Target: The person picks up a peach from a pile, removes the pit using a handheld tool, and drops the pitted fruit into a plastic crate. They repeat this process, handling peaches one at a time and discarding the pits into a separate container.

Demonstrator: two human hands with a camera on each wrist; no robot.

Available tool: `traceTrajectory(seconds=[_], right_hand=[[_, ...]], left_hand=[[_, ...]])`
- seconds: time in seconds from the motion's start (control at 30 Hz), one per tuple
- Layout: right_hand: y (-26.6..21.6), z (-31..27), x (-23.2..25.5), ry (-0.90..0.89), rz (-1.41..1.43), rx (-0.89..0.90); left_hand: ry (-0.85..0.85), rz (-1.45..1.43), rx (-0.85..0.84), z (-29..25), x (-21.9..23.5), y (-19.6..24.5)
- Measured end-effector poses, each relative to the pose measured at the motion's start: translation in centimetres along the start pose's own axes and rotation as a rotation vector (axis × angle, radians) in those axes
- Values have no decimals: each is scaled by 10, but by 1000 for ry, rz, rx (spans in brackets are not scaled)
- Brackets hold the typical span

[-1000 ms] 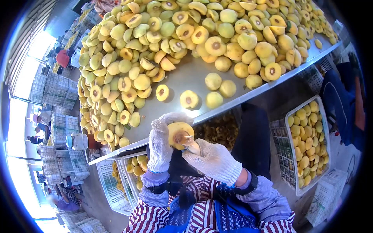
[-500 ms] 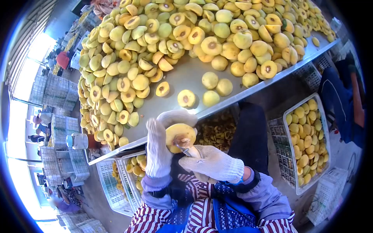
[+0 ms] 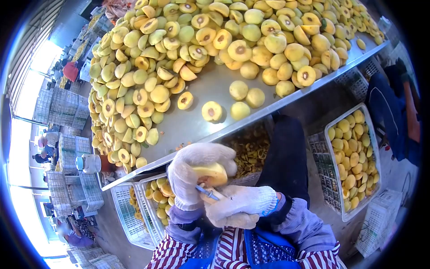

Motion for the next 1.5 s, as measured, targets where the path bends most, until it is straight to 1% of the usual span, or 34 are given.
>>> traceTrajectory(seconds=[0.07, 0.1, 0.13, 0.17, 0.2, 0.23, 0.27, 0.3, 0.33, 0.4, 0.43, 0.47, 0.5, 0.57, 0.6, 0.67, 0.73, 0.8, 0.87, 0.9, 0.93, 1.0, 1.03, 1.07, 1.1, 1.13, 1.17, 1.2, 1.27, 1.37, 1.47, 1.5], right_hand=[[5, -4, -9, -123, -26, -161], [5, -7, -11, -189, -45, -242], [7, -12, -15, -257, -63, -324], [4, -16, -10, -199, -96, -328], [2, -14, -4, -122, -110, -282], [1, -11, 3, -45, -123, -236], [0, -9, 10, 32, -133, -191], [6, -9, 9, -10, -92, -280], [8, -10, 12, 15, -141, -301], [8, -12, 17, 69, -241, -332], [3, -14, 20, 139, -235, -326], [3, -13, 25, 155, -245, -312], [4, -11, 31, 170, -255, -300], [1, -6, 34, 185, -273, -284], [2, -3, 32, 190, -279, -302], [2, 2, 30, 201, -299, -335], [-1, 2, 33, 219, -282, -307], [-5, -2, 37, 254, -242, -270], [-1, -4, 47, 306, -252, -249], [1, -5, 52, 333, -259, -238], [0, -6, 56, 359, -264, -227], [-9, -5, 55, 409, -285, -223], [-14, -4, 53, 429, -299, -222], [-20, -4, 52, 463, -311, -194], [-26, -4, 51, 497, -322, -164], [-31, -4, 51, 532, -329, -131], [-31, -5, 55, 579, -339, -97], [-35, -5, 56, 591, -340, -58], [-41, -4, 57, 608, -355, 12], [-46, 0, 56, 649, -515, 44], [-40, 2, 60, 705, -673, 39], [-41, 1, 58, 712, -711, 45]], left_hand=[[70, -203, 175, -3, 1, -11], [173, -256, 326, 0, 4, -17], [183, -247, 335, 3, 17, -27], [219, -253, 333, 0, 29, -31], [255, -259, 335, -5, 41, -36], [346, -357, 303, -11, 56, -42], [377, -347, 290, -19, 71, -42], [452, -312, 268, -31, 92, -41], [523, -275, 248, -46, 115, -40], [696, 375, 420, -92, 184, -38], [561, 893, 460, -98, 196, -29], [394, 1402, 485, -103, 202, -27], [222, 1763, 202, -90, 184, -12], [443, 1433, 130, -71, 187, -10], [548, 1260, 99, -52, 181, -6], [446, 1058, 126, 4, 179, -19], [434, 1145, 163, 63, 182, -35], [608, 1356, 329, 117, 197, -58], [572, 1382, 241, 150, 198, -92], [552, 1394, 198, 159, 190, -96], [507, 1368, 229, 166, 184, -105], [420, 1317, 302, 167, 168, -111], [410, 1259, 318, 166, 169, -109], [408, 1066, 333, 158, 160, -98], [404, 874, 346, 143, 141, -78], [392, 685, 357, 130, 131, -70], [344, 541, 326, 121, 136, -80], [272, 555, 283, 109, 126, -75], [136, 577, 188, 86, 94, -49], [85, 460, 296, 58, 64, -34], [39, 383, 260, 42, 46, -26], [29, 411, 233, 39, 43, -26]])
Point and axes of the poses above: each hand's wrist, its own z-axis towards the middle knuckle, its own x-axis out of the back of the hand, y = z × x, the point moved 8 cm from there along z, towards the middle knuckle, and after that the axes turned 4 degrees about x, right-handed, at the moved point
